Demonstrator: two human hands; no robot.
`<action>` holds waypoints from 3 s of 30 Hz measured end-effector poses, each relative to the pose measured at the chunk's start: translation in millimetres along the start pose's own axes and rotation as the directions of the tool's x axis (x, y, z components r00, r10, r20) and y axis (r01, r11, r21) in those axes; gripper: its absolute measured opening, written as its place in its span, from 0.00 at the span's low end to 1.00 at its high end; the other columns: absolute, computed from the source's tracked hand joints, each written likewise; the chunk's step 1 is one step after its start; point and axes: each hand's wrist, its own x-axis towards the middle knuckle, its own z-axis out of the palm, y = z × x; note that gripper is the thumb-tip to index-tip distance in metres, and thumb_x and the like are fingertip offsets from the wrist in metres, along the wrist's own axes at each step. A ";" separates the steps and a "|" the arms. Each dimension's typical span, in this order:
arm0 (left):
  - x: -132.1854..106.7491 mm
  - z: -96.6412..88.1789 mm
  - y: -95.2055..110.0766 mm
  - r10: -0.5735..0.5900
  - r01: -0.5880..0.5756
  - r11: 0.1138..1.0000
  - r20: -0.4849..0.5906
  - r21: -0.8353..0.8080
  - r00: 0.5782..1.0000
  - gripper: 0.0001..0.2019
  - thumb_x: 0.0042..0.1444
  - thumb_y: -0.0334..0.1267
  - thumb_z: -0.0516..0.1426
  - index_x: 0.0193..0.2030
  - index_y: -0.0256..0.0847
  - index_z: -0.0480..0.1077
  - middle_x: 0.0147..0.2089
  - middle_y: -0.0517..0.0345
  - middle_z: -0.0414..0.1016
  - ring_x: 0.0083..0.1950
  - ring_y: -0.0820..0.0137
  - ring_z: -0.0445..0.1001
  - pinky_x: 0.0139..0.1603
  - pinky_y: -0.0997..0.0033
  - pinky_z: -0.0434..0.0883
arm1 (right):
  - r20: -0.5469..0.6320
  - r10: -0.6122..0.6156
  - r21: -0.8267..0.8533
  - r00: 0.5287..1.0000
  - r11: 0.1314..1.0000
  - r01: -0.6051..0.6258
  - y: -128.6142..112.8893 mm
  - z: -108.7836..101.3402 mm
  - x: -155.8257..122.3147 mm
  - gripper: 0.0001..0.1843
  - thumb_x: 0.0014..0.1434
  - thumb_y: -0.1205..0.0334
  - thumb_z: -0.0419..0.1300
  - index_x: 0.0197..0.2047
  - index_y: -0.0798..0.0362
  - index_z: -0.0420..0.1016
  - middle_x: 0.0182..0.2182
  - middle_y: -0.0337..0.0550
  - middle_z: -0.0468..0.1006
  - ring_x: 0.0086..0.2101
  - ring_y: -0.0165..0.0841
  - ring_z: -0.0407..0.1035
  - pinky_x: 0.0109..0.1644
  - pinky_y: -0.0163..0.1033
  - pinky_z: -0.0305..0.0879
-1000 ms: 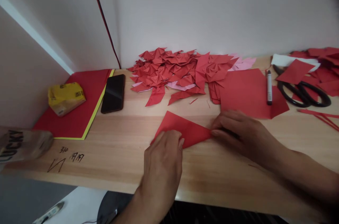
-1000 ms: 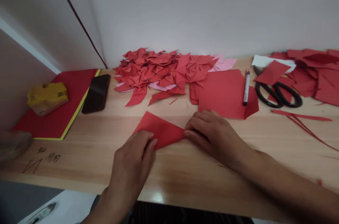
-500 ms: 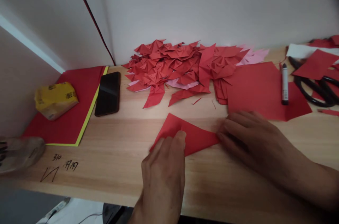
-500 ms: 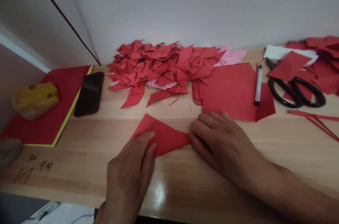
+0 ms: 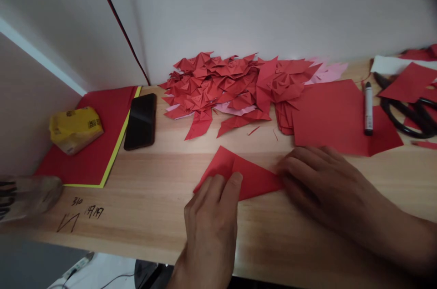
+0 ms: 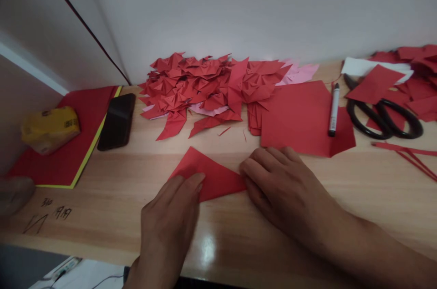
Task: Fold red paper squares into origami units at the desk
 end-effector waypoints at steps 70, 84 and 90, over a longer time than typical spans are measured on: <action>-26.8 1.0 26.0 0.224 -0.267 0.950 0.242 0.163 0.944 0.24 0.70 0.46 0.44 0.65 0.35 0.63 0.70 0.55 0.63 0.70 0.61 0.62 0.62 0.49 0.69 | 0.001 0.132 -0.002 0.991 0.991 -0.132 9.8 -20.4 -11.1 0.14 0.70 0.60 0.50 0.42 0.52 0.77 0.39 0.46 0.79 0.37 0.38 0.73 0.42 0.43 0.65; -4.7 -25.5 5.2 -0.083 0.107 0.976 0.134 -0.189 0.988 0.32 0.63 0.36 0.58 0.71 0.41 0.50 0.69 0.45 0.60 0.69 0.61 0.61 0.65 0.56 0.69 | -0.015 0.049 0.104 0.999 0.994 -0.047 4.0 -2.4 -6.1 0.09 0.67 0.62 0.55 0.35 0.52 0.72 0.32 0.43 0.77 0.34 0.37 0.71 0.42 0.43 0.61; -4.6 -20.4 2.2 0.060 -0.004 0.940 0.154 -0.340 0.986 0.07 0.63 0.27 0.55 0.45 0.40 0.70 0.41 0.57 0.74 0.43 0.70 0.72 0.43 0.71 0.74 | -0.082 -0.084 0.105 0.993 0.990 0.093 6.7 -5.7 -6.8 0.12 0.69 0.69 0.51 0.35 0.52 0.74 0.33 0.42 0.77 0.33 0.35 0.69 0.42 0.43 0.58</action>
